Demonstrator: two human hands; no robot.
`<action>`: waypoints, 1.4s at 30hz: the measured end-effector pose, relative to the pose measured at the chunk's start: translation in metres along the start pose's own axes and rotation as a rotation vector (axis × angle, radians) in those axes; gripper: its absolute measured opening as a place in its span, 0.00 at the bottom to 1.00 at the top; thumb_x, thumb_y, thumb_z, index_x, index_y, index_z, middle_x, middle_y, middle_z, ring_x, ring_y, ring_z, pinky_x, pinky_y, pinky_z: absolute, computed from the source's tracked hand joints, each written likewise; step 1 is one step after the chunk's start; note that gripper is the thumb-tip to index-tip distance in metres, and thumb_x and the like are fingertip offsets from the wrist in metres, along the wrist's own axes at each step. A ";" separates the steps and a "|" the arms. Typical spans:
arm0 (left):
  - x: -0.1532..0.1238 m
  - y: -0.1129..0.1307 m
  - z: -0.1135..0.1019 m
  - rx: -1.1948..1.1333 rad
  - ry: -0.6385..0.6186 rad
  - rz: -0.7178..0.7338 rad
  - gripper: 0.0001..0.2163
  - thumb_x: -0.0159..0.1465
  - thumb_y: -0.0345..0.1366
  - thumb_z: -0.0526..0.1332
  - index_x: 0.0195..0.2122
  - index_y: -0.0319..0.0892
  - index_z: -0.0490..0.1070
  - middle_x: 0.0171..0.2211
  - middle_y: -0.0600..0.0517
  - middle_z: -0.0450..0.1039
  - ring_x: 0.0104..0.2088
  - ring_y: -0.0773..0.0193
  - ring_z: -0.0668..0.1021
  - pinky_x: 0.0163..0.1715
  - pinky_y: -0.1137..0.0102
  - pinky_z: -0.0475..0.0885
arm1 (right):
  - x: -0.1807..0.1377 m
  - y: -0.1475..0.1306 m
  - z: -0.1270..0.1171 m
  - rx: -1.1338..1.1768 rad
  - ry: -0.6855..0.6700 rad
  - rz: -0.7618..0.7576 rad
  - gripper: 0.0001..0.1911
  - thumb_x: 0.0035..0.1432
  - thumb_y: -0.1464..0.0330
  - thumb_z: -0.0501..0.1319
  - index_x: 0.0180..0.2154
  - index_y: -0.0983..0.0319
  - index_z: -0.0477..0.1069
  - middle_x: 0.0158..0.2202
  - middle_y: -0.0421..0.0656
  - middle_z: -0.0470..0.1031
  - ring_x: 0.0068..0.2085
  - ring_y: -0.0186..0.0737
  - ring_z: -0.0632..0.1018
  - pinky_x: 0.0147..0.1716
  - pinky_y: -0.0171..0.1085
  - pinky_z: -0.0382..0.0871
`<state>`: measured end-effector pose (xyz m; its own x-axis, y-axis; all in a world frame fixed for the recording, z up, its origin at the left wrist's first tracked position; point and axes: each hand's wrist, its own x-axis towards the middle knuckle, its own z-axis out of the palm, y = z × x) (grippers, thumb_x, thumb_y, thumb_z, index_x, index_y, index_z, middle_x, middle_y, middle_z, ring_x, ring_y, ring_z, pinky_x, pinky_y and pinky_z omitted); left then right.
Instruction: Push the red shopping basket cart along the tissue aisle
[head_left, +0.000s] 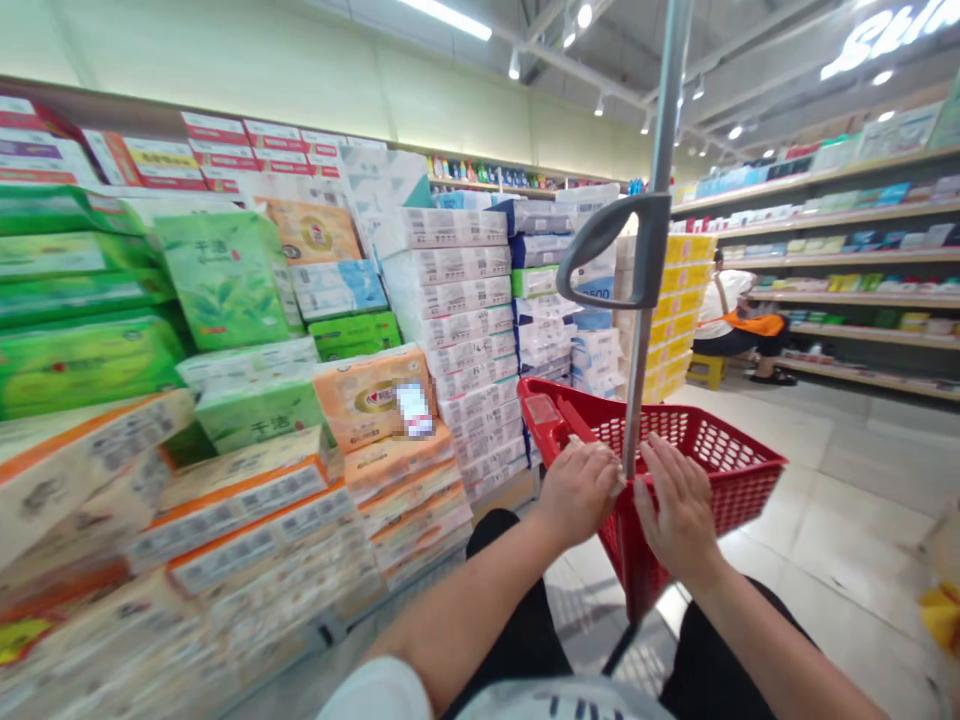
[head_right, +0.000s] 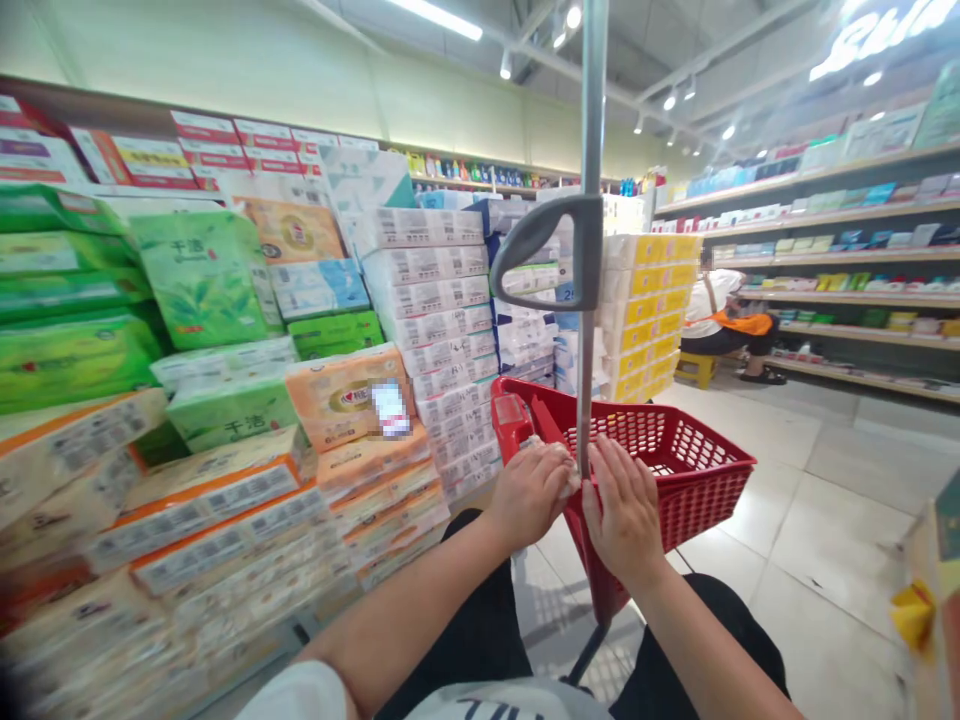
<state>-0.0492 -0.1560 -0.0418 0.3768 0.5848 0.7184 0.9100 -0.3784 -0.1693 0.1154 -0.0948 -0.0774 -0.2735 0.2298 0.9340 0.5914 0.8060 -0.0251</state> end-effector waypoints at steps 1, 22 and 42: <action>-0.004 -0.002 0.000 -0.005 0.021 -0.018 0.10 0.66 0.37 0.53 0.46 0.41 0.68 0.49 0.45 0.71 0.52 0.57 0.71 0.53 0.59 0.65 | 0.000 -0.003 0.004 -0.019 -0.030 -0.053 0.32 0.61 0.70 0.54 0.65 0.58 0.49 0.62 0.48 0.61 0.62 0.47 0.63 0.60 0.50 0.52; -0.019 -0.018 -0.001 0.098 0.103 -0.087 0.09 0.64 0.33 0.55 0.44 0.40 0.68 0.46 0.45 0.72 0.51 0.54 0.71 0.52 0.57 0.66 | -0.022 -0.008 0.028 -0.009 -0.220 -0.130 0.29 0.62 0.71 0.52 0.64 0.60 0.53 0.58 0.46 0.67 0.54 0.47 0.67 0.54 0.50 0.57; -0.003 -0.008 0.007 0.057 0.088 -0.169 0.12 0.63 0.40 0.57 0.45 0.40 0.68 0.41 0.43 0.73 0.44 0.54 0.73 0.45 0.58 0.67 | -0.031 0.010 0.022 -0.016 -0.205 -0.064 0.30 0.62 0.72 0.51 0.65 0.60 0.48 0.59 0.46 0.65 0.57 0.46 0.65 0.58 0.51 0.54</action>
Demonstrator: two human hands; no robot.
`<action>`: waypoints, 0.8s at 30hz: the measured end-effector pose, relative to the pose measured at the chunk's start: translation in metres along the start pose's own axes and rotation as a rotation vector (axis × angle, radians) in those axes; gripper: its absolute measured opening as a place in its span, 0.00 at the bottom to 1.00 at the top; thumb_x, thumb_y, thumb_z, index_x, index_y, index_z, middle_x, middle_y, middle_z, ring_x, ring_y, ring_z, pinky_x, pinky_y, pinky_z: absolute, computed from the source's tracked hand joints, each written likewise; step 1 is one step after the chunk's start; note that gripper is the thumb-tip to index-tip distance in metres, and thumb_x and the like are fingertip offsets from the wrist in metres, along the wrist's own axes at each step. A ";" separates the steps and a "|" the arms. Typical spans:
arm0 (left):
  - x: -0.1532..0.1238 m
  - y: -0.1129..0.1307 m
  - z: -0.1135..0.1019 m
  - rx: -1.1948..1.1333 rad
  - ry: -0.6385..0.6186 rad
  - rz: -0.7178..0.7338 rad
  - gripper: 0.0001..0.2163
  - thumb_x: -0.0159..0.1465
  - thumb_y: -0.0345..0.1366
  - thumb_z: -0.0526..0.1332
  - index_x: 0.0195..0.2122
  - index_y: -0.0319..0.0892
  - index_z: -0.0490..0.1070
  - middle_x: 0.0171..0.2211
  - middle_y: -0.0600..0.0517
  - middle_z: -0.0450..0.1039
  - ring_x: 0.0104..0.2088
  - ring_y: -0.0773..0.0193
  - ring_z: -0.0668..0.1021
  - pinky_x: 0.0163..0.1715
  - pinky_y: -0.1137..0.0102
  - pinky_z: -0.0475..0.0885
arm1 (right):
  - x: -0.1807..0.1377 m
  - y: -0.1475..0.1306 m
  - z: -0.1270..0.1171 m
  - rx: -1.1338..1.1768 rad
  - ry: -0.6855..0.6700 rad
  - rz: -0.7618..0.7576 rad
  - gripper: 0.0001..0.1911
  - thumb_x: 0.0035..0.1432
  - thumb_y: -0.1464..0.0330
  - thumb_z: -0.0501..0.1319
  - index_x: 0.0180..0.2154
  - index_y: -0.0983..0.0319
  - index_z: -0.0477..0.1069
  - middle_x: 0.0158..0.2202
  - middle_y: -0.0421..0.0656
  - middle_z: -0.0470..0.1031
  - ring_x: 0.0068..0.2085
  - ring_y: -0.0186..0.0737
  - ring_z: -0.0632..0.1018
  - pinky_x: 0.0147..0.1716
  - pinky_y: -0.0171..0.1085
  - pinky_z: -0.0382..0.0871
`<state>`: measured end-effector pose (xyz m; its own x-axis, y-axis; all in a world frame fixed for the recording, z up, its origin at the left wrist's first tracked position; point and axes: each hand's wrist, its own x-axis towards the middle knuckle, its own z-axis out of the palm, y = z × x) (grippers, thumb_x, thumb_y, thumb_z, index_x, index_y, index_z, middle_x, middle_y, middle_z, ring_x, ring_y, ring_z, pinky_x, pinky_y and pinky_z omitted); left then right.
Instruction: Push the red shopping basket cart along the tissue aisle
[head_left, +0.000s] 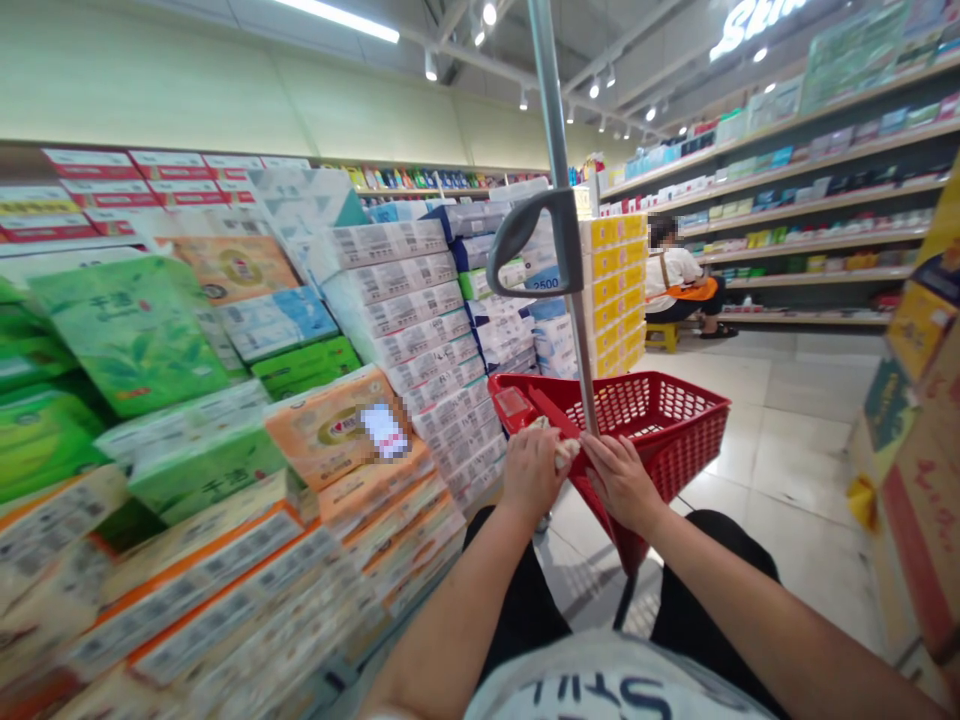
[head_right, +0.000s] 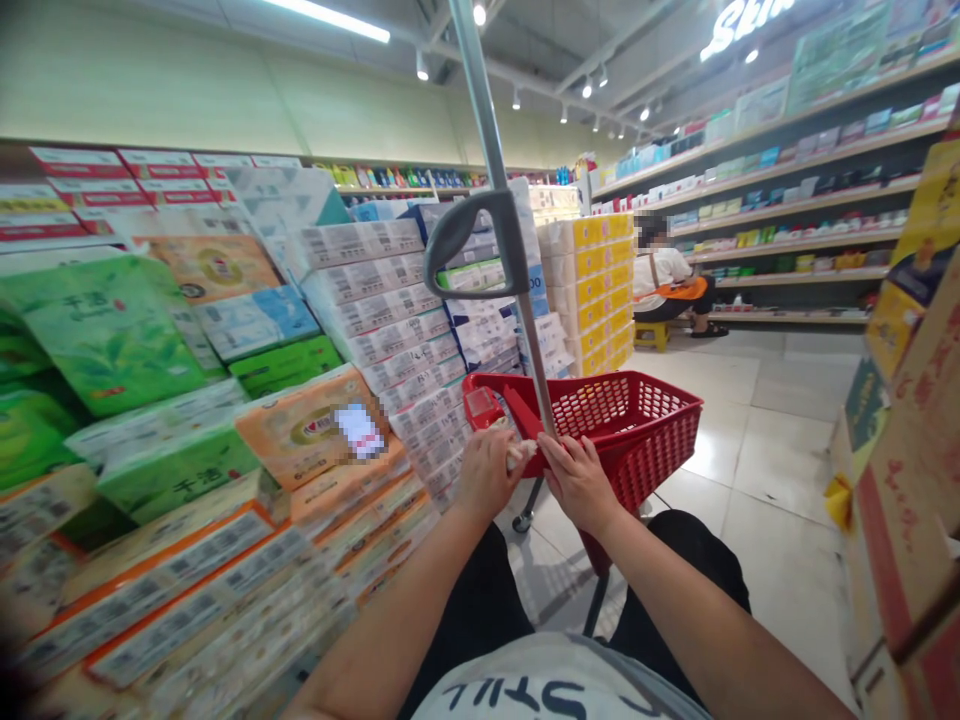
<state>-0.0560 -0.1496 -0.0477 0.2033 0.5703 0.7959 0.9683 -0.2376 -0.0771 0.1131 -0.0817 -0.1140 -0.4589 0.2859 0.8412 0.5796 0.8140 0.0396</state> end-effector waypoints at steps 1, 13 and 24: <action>0.009 0.003 -0.002 0.025 -0.041 -0.051 0.11 0.63 0.41 0.58 0.41 0.40 0.69 0.38 0.44 0.73 0.41 0.53 0.73 0.43 0.57 0.67 | 0.000 0.000 -0.001 0.001 0.002 -0.003 0.30 0.62 0.72 0.51 0.65 0.60 0.49 0.59 0.46 0.65 0.57 0.46 0.65 0.58 0.51 0.54; -0.022 -0.008 0.018 -0.070 0.085 0.337 0.11 0.66 0.35 0.52 0.48 0.43 0.68 0.49 0.44 0.69 0.55 0.52 0.67 0.52 0.52 0.62 | -0.002 0.003 0.001 0.015 0.061 -0.030 0.29 0.61 0.72 0.54 0.63 0.58 0.54 0.57 0.44 0.68 0.55 0.47 0.67 0.56 0.51 0.57; 0.031 0.018 -0.002 0.049 -0.272 -0.002 0.11 0.67 0.39 0.52 0.34 0.41 0.69 0.31 0.48 0.73 0.34 0.59 0.74 0.38 0.64 0.68 | -0.005 0.006 0.002 0.017 0.081 -0.046 0.31 0.60 0.72 0.55 0.64 0.60 0.53 0.56 0.45 0.69 0.54 0.47 0.68 0.57 0.51 0.56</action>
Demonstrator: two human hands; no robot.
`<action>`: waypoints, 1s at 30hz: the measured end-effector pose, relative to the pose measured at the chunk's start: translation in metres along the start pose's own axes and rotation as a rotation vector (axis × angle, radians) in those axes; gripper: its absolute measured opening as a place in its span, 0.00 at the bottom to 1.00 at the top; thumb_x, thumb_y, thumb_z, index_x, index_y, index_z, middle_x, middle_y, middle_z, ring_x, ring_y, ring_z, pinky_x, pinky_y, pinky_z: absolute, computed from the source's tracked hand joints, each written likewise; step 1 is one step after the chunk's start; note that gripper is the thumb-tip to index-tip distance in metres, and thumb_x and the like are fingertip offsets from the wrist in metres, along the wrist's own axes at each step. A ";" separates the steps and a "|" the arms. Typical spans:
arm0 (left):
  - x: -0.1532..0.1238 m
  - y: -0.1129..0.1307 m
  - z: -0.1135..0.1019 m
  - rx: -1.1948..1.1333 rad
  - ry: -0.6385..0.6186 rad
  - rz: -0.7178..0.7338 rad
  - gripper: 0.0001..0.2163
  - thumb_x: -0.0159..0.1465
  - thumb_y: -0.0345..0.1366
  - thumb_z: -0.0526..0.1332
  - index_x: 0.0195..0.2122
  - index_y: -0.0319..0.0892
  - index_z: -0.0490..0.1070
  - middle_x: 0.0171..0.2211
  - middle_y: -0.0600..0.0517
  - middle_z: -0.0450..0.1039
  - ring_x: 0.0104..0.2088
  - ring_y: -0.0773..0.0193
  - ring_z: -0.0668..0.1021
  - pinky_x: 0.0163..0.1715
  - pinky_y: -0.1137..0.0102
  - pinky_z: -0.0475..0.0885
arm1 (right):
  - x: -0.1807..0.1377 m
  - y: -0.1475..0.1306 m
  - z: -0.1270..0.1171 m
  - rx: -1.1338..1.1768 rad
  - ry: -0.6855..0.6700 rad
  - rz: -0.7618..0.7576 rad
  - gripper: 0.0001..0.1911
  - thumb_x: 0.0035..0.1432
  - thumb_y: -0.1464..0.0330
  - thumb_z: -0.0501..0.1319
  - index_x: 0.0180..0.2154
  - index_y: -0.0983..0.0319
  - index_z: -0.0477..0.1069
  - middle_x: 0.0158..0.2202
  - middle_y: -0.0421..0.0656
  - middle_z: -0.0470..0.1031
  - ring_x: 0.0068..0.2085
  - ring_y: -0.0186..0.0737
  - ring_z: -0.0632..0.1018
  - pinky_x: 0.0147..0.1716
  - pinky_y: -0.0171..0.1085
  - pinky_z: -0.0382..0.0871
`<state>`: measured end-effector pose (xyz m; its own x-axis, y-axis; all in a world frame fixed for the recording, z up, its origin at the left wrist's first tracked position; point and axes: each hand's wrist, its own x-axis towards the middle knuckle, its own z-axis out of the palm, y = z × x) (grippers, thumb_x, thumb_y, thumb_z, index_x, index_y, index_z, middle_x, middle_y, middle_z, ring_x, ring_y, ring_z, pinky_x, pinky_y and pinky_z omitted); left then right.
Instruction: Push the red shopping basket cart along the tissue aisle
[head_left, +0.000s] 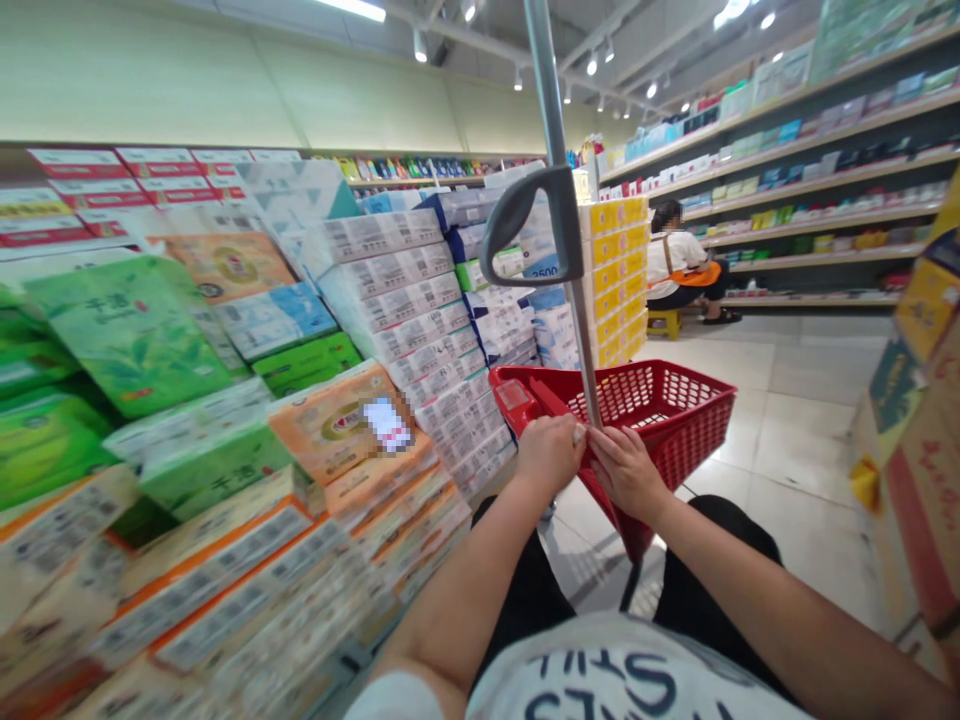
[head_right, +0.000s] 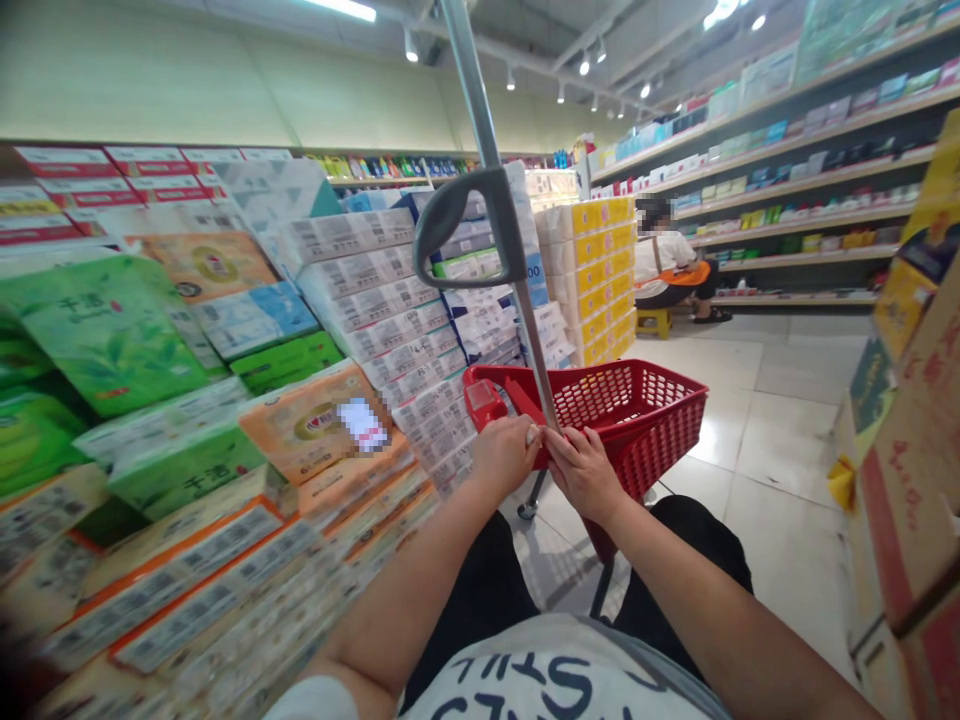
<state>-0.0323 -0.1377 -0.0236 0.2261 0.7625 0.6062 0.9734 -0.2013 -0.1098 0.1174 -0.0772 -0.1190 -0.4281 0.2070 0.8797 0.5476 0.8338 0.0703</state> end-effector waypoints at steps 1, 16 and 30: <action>-0.004 -0.002 0.003 -0.002 0.043 0.047 0.10 0.67 0.39 0.52 0.35 0.41 0.69 0.33 0.47 0.74 0.36 0.58 0.74 0.39 0.63 0.68 | 0.000 0.000 -0.001 0.003 0.000 0.000 0.31 0.60 0.72 0.55 0.64 0.60 0.53 0.56 0.45 0.69 0.54 0.47 0.68 0.57 0.51 0.57; -0.014 0.005 0.009 0.031 0.098 -0.030 0.11 0.63 0.41 0.56 0.38 0.39 0.72 0.33 0.45 0.74 0.39 0.53 0.74 0.42 0.57 0.66 | 0.000 0.000 -0.001 0.003 -0.011 0.011 0.31 0.60 0.73 0.55 0.64 0.59 0.52 0.57 0.45 0.69 0.54 0.46 0.68 0.57 0.50 0.58; -0.042 -0.015 0.031 -0.002 0.335 0.325 0.16 0.64 0.39 0.55 0.53 0.42 0.66 0.52 0.42 0.69 0.53 0.51 0.67 0.50 0.55 0.62 | -0.002 0.002 -0.002 0.000 -0.003 0.012 0.28 0.61 0.73 0.53 0.62 0.58 0.56 0.55 0.45 0.70 0.54 0.46 0.69 0.57 0.50 0.57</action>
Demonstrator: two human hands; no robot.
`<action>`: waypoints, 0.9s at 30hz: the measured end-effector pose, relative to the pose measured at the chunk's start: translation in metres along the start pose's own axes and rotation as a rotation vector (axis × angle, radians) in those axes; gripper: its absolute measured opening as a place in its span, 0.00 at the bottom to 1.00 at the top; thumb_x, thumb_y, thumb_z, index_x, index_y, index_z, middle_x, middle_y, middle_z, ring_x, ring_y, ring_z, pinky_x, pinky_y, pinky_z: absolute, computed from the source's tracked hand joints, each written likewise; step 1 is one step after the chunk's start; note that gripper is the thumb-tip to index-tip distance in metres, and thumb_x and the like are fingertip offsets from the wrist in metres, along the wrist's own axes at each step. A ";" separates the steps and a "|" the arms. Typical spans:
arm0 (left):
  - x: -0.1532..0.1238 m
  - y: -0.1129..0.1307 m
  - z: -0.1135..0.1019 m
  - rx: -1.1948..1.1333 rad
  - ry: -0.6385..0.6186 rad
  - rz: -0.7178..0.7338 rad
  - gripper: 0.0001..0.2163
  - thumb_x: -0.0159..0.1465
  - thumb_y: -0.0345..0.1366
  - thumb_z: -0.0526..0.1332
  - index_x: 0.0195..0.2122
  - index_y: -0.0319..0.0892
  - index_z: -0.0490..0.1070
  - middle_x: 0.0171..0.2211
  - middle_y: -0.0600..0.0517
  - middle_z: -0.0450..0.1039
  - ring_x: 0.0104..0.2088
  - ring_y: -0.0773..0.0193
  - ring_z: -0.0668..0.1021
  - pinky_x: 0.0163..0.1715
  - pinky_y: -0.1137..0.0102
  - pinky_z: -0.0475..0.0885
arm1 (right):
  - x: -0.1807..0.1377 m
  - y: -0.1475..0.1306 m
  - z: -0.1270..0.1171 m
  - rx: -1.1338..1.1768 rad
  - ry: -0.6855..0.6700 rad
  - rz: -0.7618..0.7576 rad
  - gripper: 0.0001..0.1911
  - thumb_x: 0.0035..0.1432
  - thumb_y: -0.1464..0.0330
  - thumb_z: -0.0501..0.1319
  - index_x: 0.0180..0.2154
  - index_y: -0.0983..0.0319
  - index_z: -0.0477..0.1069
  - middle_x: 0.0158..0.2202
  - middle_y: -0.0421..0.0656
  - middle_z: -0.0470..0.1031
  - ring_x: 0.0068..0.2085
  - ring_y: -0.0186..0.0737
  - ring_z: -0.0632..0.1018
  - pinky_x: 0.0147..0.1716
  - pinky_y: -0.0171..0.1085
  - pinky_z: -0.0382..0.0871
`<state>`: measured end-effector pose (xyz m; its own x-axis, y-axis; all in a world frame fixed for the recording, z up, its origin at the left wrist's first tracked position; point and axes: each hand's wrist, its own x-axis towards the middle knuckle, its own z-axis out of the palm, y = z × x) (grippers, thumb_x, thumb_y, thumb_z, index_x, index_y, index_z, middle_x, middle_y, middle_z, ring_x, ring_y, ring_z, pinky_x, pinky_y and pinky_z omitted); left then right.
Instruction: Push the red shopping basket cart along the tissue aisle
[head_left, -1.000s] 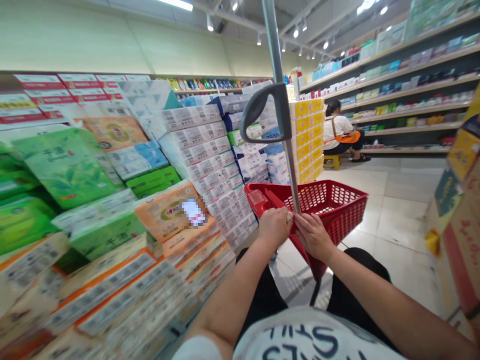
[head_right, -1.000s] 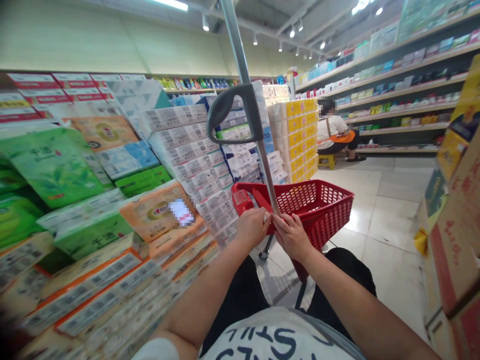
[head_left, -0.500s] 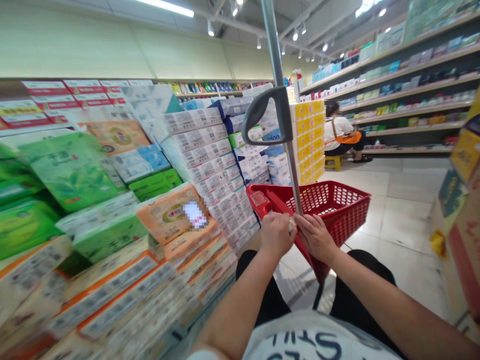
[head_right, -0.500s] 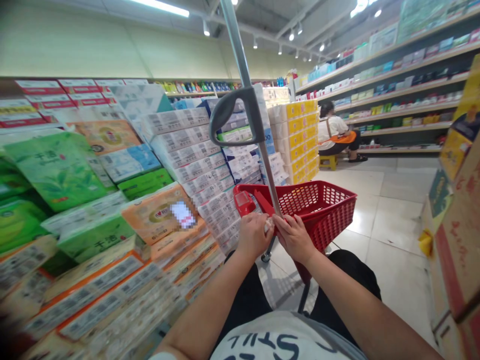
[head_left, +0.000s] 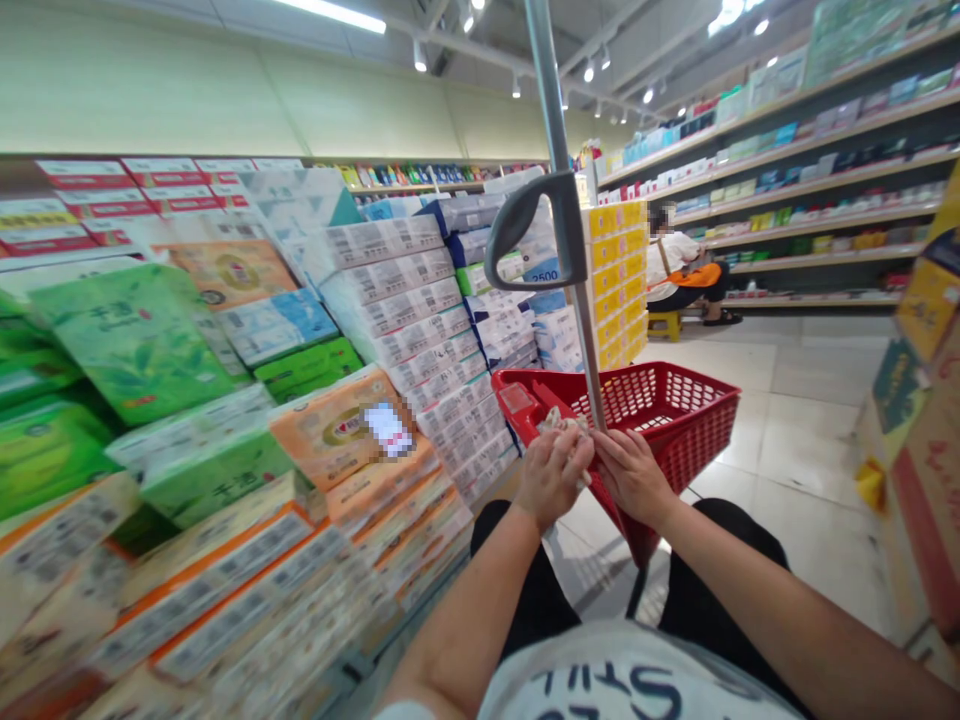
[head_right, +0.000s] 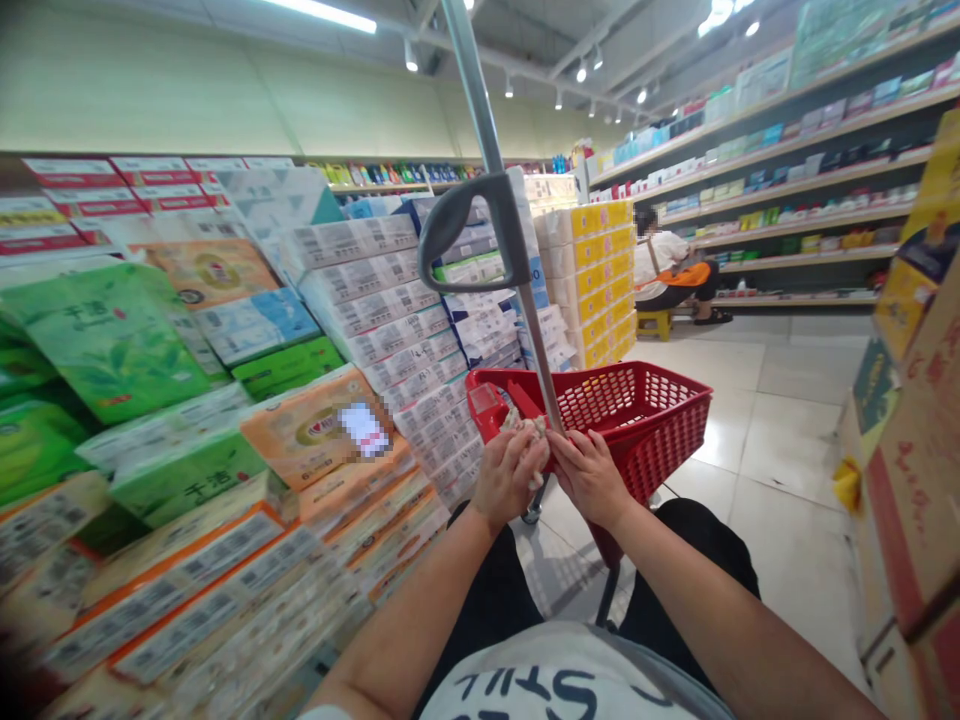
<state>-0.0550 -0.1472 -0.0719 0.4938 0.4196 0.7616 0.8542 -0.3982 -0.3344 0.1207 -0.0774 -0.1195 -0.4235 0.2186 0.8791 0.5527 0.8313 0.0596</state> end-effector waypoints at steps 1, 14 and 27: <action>0.009 0.002 -0.004 -0.011 -0.065 -0.066 0.18 0.64 0.41 0.55 0.53 0.40 0.66 0.50 0.41 0.70 0.51 0.50 0.69 0.48 0.56 0.64 | 0.000 0.000 0.000 0.004 -0.005 0.004 0.28 0.61 0.73 0.53 0.62 0.58 0.56 0.56 0.45 0.69 0.54 0.46 0.69 0.57 0.50 0.57; 0.008 0.005 -0.006 -0.017 -0.069 -0.001 0.10 0.65 0.34 0.55 0.47 0.44 0.68 0.47 0.46 0.71 0.49 0.54 0.70 0.49 0.57 0.64 | -0.005 0.002 0.000 0.002 0.019 -0.004 0.28 0.60 0.73 0.54 0.62 0.58 0.57 0.55 0.45 0.71 0.54 0.45 0.68 0.57 0.49 0.56; 0.010 -0.002 -0.009 -0.366 0.113 -0.297 0.16 0.62 0.28 0.51 0.51 0.41 0.62 0.46 0.43 0.70 0.49 0.57 0.72 0.49 0.56 0.68 | 0.001 -0.001 -0.001 0.009 -0.037 0.020 0.30 0.60 0.73 0.51 0.64 0.58 0.52 0.58 0.45 0.67 0.56 0.46 0.67 0.59 0.51 0.56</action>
<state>-0.0529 -0.1495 -0.0583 0.1990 0.4758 0.8567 0.8324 -0.5434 0.1084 0.1199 -0.0786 -0.1184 -0.4390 0.2535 0.8620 0.5547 0.8312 0.0381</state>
